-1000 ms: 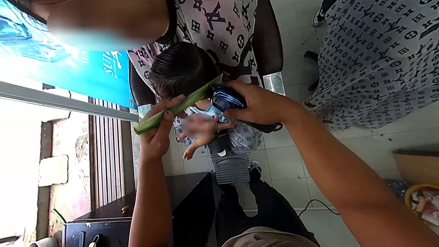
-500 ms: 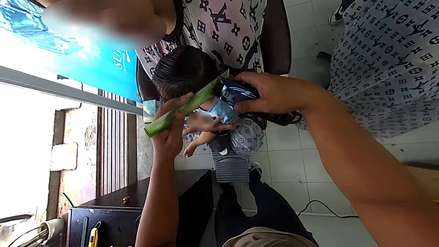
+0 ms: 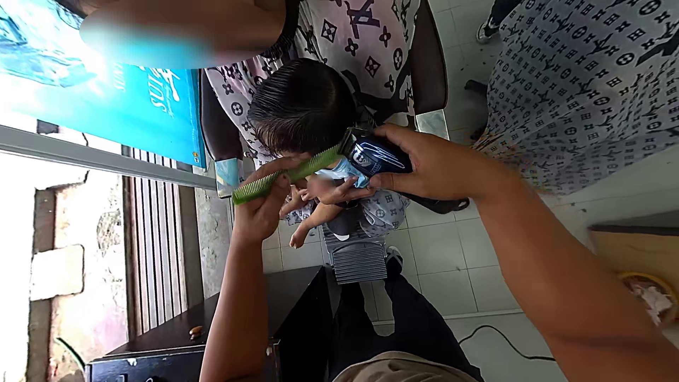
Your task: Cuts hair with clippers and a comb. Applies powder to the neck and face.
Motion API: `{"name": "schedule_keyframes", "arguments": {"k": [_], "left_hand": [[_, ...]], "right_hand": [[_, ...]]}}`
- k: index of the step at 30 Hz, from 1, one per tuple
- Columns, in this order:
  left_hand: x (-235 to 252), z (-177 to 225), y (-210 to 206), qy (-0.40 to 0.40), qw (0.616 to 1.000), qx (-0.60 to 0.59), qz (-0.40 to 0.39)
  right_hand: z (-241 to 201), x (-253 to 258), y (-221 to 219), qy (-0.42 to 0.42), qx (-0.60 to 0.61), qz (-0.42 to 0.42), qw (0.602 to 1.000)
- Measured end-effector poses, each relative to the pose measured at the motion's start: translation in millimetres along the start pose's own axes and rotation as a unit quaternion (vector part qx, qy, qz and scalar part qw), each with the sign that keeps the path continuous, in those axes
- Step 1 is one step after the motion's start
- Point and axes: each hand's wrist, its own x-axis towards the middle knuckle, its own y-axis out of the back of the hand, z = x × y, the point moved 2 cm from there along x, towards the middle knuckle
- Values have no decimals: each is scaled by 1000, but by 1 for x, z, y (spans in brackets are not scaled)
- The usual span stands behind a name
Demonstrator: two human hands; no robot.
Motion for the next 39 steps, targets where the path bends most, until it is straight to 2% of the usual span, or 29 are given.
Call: {"name": "schedule_keyframes", "arguments": {"k": [3, 5, 7, 10, 12, 15, 17, 19, 23, 29, 31, 33, 35, 39], "left_hand": [[1, -24, 43, 52, 997, -63, 7], [12, -28, 55, 38, 993, -113, 6], [29, -23, 55, -2, 988, -153, -19], [37, -24, 60, -27, 979, -193, -59], [28, -42, 78, 16, 972, -225, -73], [15, -87, 111, 115, 949, -289, -50], [20, -107, 118, 144, 939, -310, -31], [36, -112, 119, 129, 936, -325, -32], [64, -99, 122, 61, 929, -354, -83], [63, -84, 126, -4, 919, -370, -139], [53, -91, 130, 5, 919, -367, -144], [39, -108, 137, 52, 926, -352, -128], [31, -126, 139, 93, 930, -342, -96], [51, -123, 135, 43, 919, -384, -82]], "right_hand": [[1, -7, -10, -49, 16, 43, 998], [-6, -9, -15, -91, 52, 70, 992], [-30, -8, -24, -122, 85, 93, 984], [-52, -3, -41, -86, 38, 111, 989], [-58, -4, -50, -94, 23, 113, 989], [-67, -11, -68, -133, 110, 140, 975], [-74, -9, -83, -145, 163, 154, 964], [-79, -2, -96, -156, 191, 167, 955], [-86, 11, -109, -186, 179, 186, 948], [-120, 42, -126, -166, 128, 189, 959], [-123, 44, -132, -154, 84, 180, 968], [-115, 33, -134, -153, 56, 187, 969], [-105, 21, -134, -168, 80, 201, 962], [-105, 29, -137, -203, 127, 226, 944]]}}
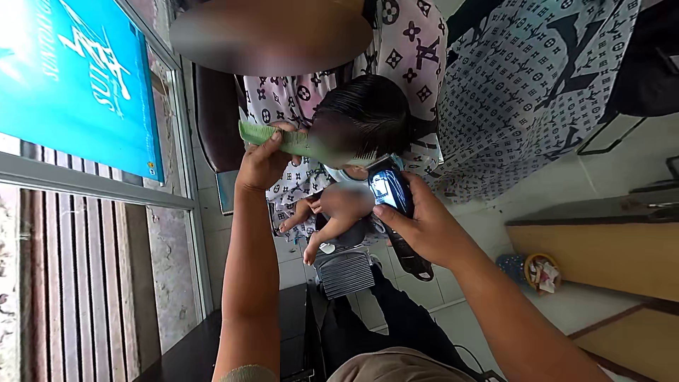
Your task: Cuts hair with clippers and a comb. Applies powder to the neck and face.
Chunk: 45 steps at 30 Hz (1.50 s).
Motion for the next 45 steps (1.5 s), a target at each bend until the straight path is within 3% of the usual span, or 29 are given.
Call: {"name": "schedule_keyframes", "arguments": {"k": [4, 6, 9, 12, 17, 19, 22, 24, 26, 30, 31, 34, 36, 37, 39, 41, 45], "left_hand": [[1, 6, -17, -56, 998, -30, 1], [-19, -12, -40, -75, 992, -32, 95], [-47, -72, -100, -77, 957, -121, 253], [-44, -116, -132, -142, 891, -280, 327], [-46, -123, -105, -323, 727, -339, 503], [-48, -124, -136, -338, 745, -288, 498], [-24, -133, -210, -254, 817, -202, 478], [-9, -129, -227, -239, 826, -149, 489], [-10, -116, -212, -260, 792, -105, 543], [-19, -67, -172, -316, 653, -135, 675], [-21, -63, -181, -323, 659, -115, 670], [-37, -78, -228, -251, 832, 62, 492], [-50, -85, -241, -147, 903, 152, 374], [-54, -85, -240, -94, 912, 200, 346], [-55, -78, -231, -40, 895, 293, 334], [-46, -63, -221, -40, 880, 344, 325], [-19, -31, -221, -50, 885, 372, 274]], "right_hand": [[-26, 17, -28, 60, -29, -20, 998], [-26, 12, -26, 86, -56, -46, 994], [-11, -16, 11, 104, -65, -64, 990], [3, -56, 73, 92, -69, -55, 992], [26, -82, 171, 34, -32, -108, 993], [40, -70, 198, 32, -7, -147, 989], [53, -40, 223, 33, 16, -202, 979], [60, -18, 233, 60, 34, -231, 970], [70, -3, 244, 85, 57, -253, 962], [82, 21, 246, 111, 99, -291, 945], [81, 31, 241, 127, 98, -300, 940], [73, 68, 224, 174, 24, -307, 936], [69, 97, 211, 190, -43, -302, 933], [68, 110, 205, 200, -68, -301, 930], [67, 132, 191, 228, -99, -305, 919], [66, 148, 178, 239, -103, -320, 911], [63, 167, 169, 210, -118, -340, 909]]}}
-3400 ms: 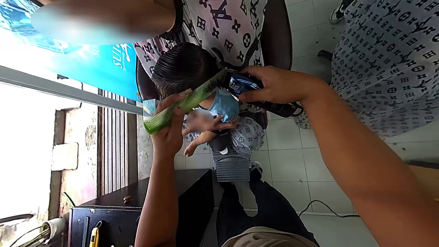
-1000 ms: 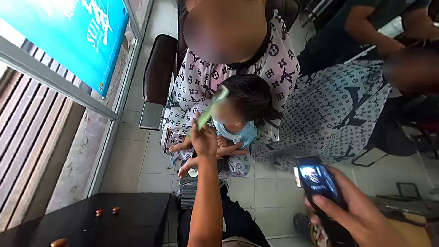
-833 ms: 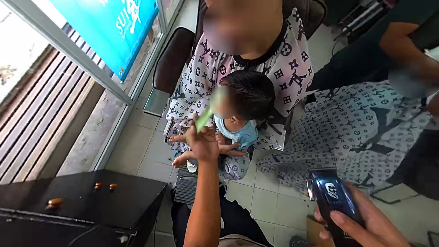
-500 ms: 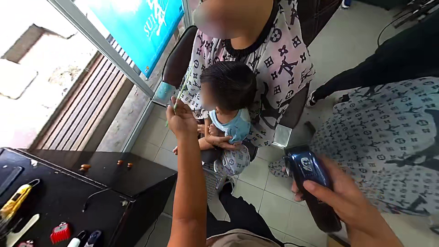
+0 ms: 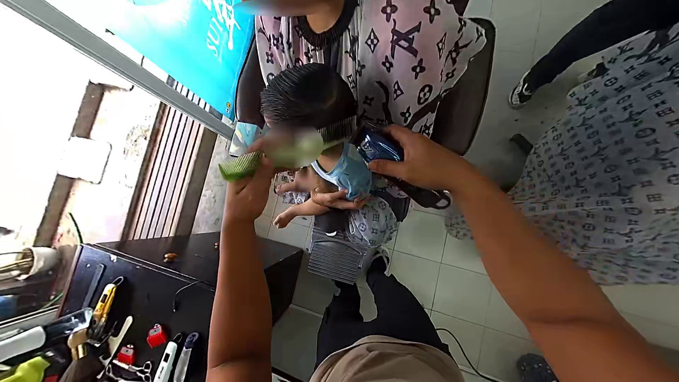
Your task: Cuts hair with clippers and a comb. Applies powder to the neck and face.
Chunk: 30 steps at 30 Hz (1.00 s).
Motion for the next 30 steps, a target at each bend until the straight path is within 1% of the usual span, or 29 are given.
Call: {"name": "schedule_keyframes", "arguments": {"k": [2, 5, 7, 9, 10, 11, 13, 15, 16, 19, 21, 23, 24, 25, 27, 28, 30], "left_hand": [[5, 9, 0, -5, 1000, 4, -18], [6, 15, -6, -10, 999, 14, -35], [-1, 15, -4, 18, 999, 33, -35], [-4, 10, 3, 56, 998, 41, -8], [-3, 9, 5, 68, 997, 31, 7], [0, 8, 5, 65, 998, 13, 21], [12, 10, 3, 27, 999, -23, 31], [25, 18, -1, -17, 999, -40, 20], [29, 22, -3, -36, 998, -45, 11], [28, 33, -12, -61, 997, -49, -16], [13, 35, -22, -32, 999, -39, -17], [-12, 26, -39, 28, 999, -31, 18], [-22, 18, -51, 39, 998, -43, 34], [-28, 10, -63, 22, 996, -66, 48], [-25, -1, -86, -50, 986, -132, 88], [-19, -3, -95, -80, 975, -160, 135], [-5, 0, -100, -104, 932, -203, 282]], "right_hand": [[-8, 0, -1, -9, -9, -5, 1000], [-50, -12, -9, -14, -22, -20, 999], [-47, -11, -4, 8, -31, -47, 998], [-30, -7, 12, 18, -35, -60, 997], [-33, -9, 20, -4, -25, -69, 997], [-46, -14, 26, -41, -8, -75, 996], [-68, -19, 33, -101, 7, -83, 991], [-81, -18, 36, -118, 3, -79, 990], [-84, -17, 36, -110, -3, -77, 991], [-89, -15, 32, -44, -28, -97, 994], [-91, -26, 31, -2, -57, -103, 993], [-81, -50, 42, 33, -79, -78, 993], [-72, -67, 51, 38, -68, -60, 995], [-64, -87, 61, 29, -43, -45, 998], [-48, -130, 77, -5, 27, -13, 1000], [-41, -151, 82, -16, 59, 0, 998], [-30, -182, 94, -8, 107, 13, 994]]}}
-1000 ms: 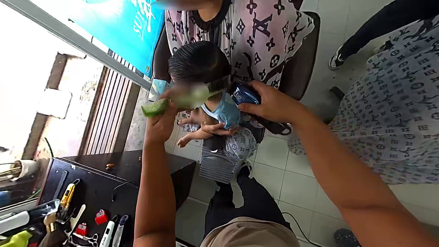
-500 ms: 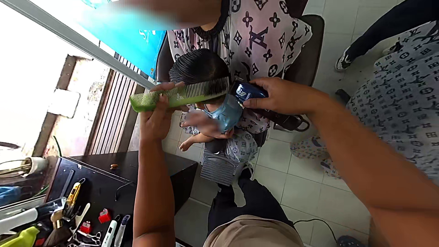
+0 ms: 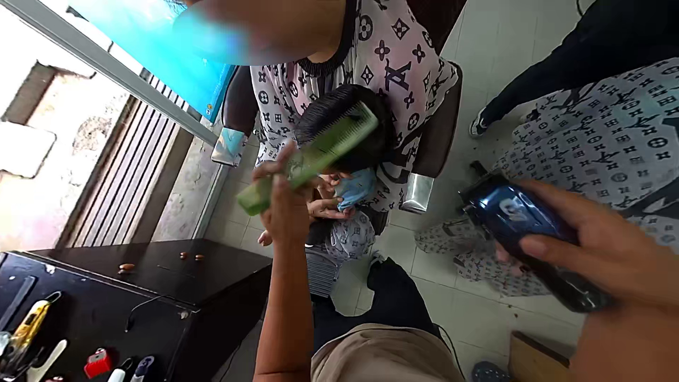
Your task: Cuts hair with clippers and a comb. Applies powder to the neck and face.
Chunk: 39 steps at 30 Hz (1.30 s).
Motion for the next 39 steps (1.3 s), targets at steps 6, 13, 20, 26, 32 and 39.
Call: {"name": "schedule_keyframes", "arguments": {"k": [6, 13, 20, 26, 32, 39], "left_hand": [[-75, -34, -92, -66, 990, 44, 120], [-71, -50, -151, -169, 933, 170, 269], [-30, 21, -150, -196, 865, 121, 446], [-24, 1, -122, -61, 861, 429, 266], [-64, -5, -42, -41, 920, 213, 328], [-55, -81, -24, -141, 937, -95, 304]], "right_hand": [[41, 8, 76, 40, 71, -98, 992], [83, 31, 173, 49, 73, -202, 975], [118, 43, 184, 36, 161, -283, 945], [124, 49, 170, 50, 173, -325, 928], [124, 42, 180, 25, 147, -330, 932], [84, 39, 177, 7, 86, -350, 933]]}}
